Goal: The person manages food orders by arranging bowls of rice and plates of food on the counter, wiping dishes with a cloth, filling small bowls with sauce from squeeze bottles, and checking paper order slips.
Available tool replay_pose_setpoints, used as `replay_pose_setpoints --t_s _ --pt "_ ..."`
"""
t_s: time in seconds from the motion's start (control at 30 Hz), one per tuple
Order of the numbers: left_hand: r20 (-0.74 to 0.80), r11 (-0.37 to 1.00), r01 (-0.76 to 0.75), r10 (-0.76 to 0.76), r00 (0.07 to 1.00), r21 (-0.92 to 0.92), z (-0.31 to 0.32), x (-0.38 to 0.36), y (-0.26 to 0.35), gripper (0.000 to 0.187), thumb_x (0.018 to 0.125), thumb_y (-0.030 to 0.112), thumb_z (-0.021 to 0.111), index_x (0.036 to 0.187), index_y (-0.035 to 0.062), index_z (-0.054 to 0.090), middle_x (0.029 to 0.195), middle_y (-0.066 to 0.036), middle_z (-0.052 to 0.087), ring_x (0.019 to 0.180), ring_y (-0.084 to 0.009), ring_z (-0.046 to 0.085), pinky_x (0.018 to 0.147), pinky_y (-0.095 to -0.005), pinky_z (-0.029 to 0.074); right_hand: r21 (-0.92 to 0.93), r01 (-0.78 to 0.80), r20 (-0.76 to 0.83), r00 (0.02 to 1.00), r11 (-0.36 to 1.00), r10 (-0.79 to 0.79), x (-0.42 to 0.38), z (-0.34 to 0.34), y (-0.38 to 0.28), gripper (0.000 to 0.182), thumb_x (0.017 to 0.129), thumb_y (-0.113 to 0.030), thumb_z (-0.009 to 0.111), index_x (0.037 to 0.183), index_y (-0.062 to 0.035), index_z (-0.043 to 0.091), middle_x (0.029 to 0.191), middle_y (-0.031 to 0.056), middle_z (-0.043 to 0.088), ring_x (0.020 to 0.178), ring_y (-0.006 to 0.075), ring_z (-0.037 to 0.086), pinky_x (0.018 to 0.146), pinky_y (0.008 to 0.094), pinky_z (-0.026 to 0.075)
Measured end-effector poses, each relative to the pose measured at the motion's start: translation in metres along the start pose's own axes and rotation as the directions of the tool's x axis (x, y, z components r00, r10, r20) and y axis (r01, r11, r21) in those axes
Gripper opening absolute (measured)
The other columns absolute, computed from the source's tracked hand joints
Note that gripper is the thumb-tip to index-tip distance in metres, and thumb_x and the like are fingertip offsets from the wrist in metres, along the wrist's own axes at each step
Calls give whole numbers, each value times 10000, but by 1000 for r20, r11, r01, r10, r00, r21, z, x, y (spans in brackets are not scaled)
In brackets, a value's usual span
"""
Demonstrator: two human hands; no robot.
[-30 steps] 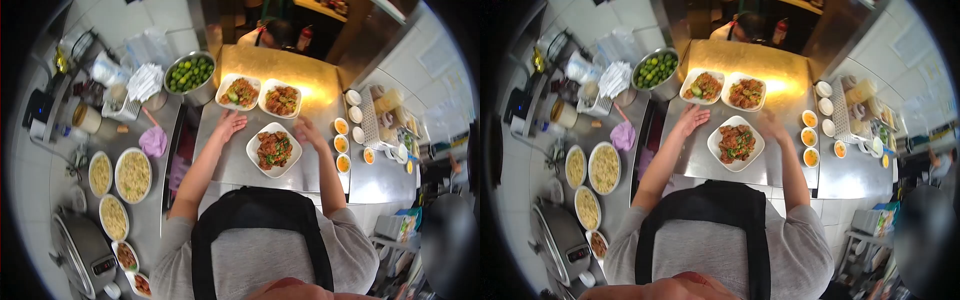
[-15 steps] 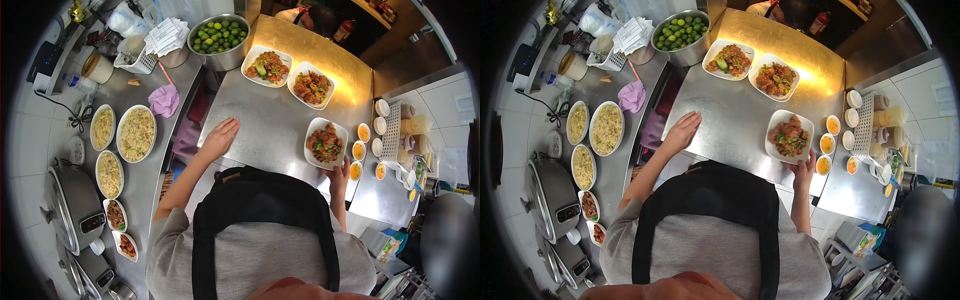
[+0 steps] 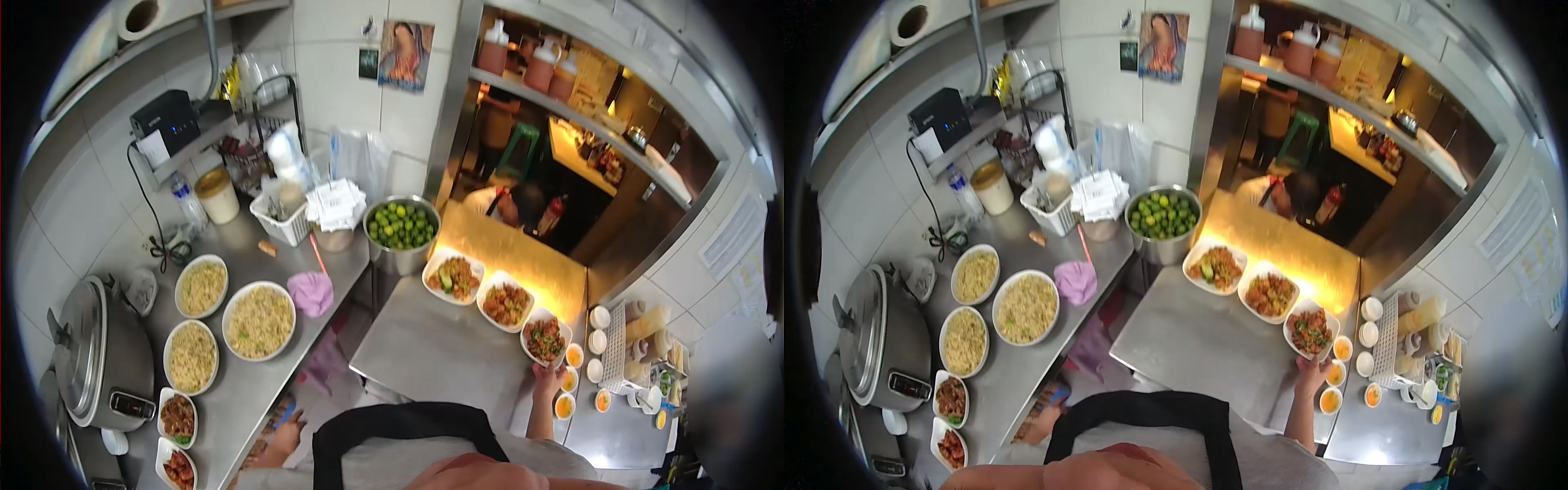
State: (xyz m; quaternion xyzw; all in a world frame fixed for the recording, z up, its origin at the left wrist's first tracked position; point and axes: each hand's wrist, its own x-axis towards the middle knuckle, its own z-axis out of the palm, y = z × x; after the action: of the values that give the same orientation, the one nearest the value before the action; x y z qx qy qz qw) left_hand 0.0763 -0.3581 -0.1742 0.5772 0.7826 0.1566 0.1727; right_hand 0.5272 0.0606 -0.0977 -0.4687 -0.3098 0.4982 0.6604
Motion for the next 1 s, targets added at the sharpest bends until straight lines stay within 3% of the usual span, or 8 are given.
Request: replay_pose_setpoints --t_s 0.17,0.43,0.57,0.67,0.83,0.93,0.97,1.0 --pt "-143 838 445 -506 851 -317 62 -52 -49 137 724 109 517 716 62 646 727 -132 618 735 -321 593 662 -375 470 0 59 32 998 998 -59 14 10 -1 531 843 -211 518 1250 -65 210 1004 146 497 678 204 574 579 298 499" --pt "-116 606 782 -795 595 -145 130 -80 -82 182 730 207 533 683 59 627 724 -146 610 732 -325 590 656 -385 465 -197 -104 -248 967 975 53 3 11 10 501 852 -376 448 1247 -121 277 854 61 451 545 128 462 475 238 421" --pt "-126 626 777 -777 617 -61 150 -36 -94 212 733 244 539 670 58 620 723 -151 608 731 -327 589 654 -389 464 -373 138 -49 984 918 -169 -51 49 34 428 851 -353 433 1188 -112 327 905 53 423 575 102 407 477 214 373" --pt "-11 881 301 -328 945 -364 141 37 -79 276 800 248 488 956 27 538 914 -190 572 846 -280 573 692 -371 442 -404 191 361 932 894 -36 -144 145 8 407 868 -291 427 1208 -88 334 1037 77 427 819 130 454 695 256 413" --pt "-123 192 -99 -117 986 -976 -76 113 93 478 875 408 385 1178 39 413 1020 -100 542 901 -193 541 777 -316 419 -55 607 935 309 793 -172 -243 243 18 569 810 -222 481 1288 -18 249 1303 165 298 1182 267 334 982 356 254" --pt "-141 -358 -182 -139 980 -916 -102 153 123 579 867 505 295 1253 76 345 1165 -90 481 1017 -175 485 838 -306 384 99 394 993 20 914 -116 -296 272 28 585 793 -244 485 1292 -38 261 1303 165 306 1211 301 302 1003 396 211" --pt "-135 -356 -174 -133 982 -918 -95 163 122 579 867 505 295 1253 76 345 1165 -90 481 1017 -175 485 838 -306 384 169 916 951 -55 364 -305 -298 272 58 596 783 -255 502 1291 -45 270 1303 167 307 1213 311 298 1003 421 199" --pt "-34 -434 -49 -44 998 -899 -86 175 118 580 872 496 287 1261 68 334 1185 -103 462 1056 -187 454 873 -316 357 76 917 896 -235 -392 -376 -298 272 76 607 774 -266 519 1289 -52 279 1304 169 309 1216 321 294 1003 446 188"
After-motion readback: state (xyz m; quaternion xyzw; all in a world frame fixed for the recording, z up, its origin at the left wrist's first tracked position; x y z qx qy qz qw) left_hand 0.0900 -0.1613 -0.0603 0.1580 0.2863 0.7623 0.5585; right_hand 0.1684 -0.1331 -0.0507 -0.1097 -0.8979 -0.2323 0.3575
